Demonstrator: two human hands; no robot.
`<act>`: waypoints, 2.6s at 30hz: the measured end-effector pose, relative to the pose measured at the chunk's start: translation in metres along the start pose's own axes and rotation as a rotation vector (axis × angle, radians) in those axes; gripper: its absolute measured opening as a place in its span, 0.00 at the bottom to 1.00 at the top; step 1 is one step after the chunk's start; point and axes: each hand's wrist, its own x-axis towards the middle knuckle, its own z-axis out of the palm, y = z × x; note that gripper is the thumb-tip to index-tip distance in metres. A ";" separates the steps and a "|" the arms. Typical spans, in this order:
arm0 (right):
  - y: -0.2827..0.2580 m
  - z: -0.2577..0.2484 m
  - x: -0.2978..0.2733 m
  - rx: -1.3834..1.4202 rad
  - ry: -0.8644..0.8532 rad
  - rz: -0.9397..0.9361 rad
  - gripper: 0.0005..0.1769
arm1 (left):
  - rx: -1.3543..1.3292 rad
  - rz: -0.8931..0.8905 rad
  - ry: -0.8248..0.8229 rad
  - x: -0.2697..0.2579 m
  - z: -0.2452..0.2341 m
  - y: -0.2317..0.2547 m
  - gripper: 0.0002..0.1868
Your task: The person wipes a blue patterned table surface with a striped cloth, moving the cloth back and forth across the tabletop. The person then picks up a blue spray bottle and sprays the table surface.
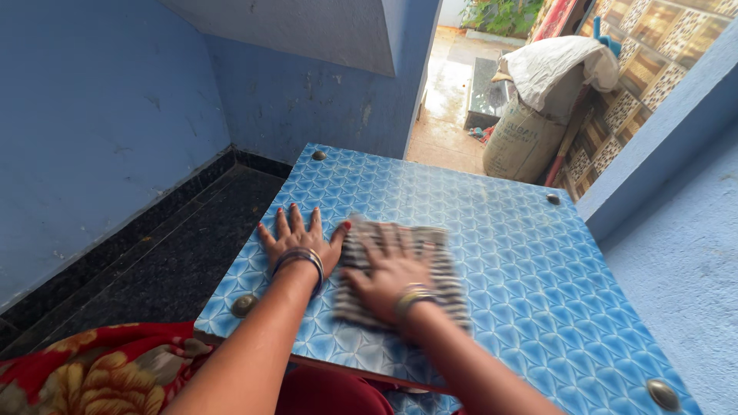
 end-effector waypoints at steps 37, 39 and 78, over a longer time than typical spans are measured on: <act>0.420 0.044 0.174 0.050 0.165 0.480 0.45 | -0.266 -0.259 0.068 0.098 -0.022 -0.016 0.38; 0.424 0.044 0.180 0.036 0.157 0.473 0.44 | -0.291 -0.272 0.056 0.097 -0.022 -0.015 0.37; 0.351 0.045 0.284 0.483 0.363 0.928 0.52 | -0.350 -0.314 0.100 0.097 -0.027 -0.006 0.33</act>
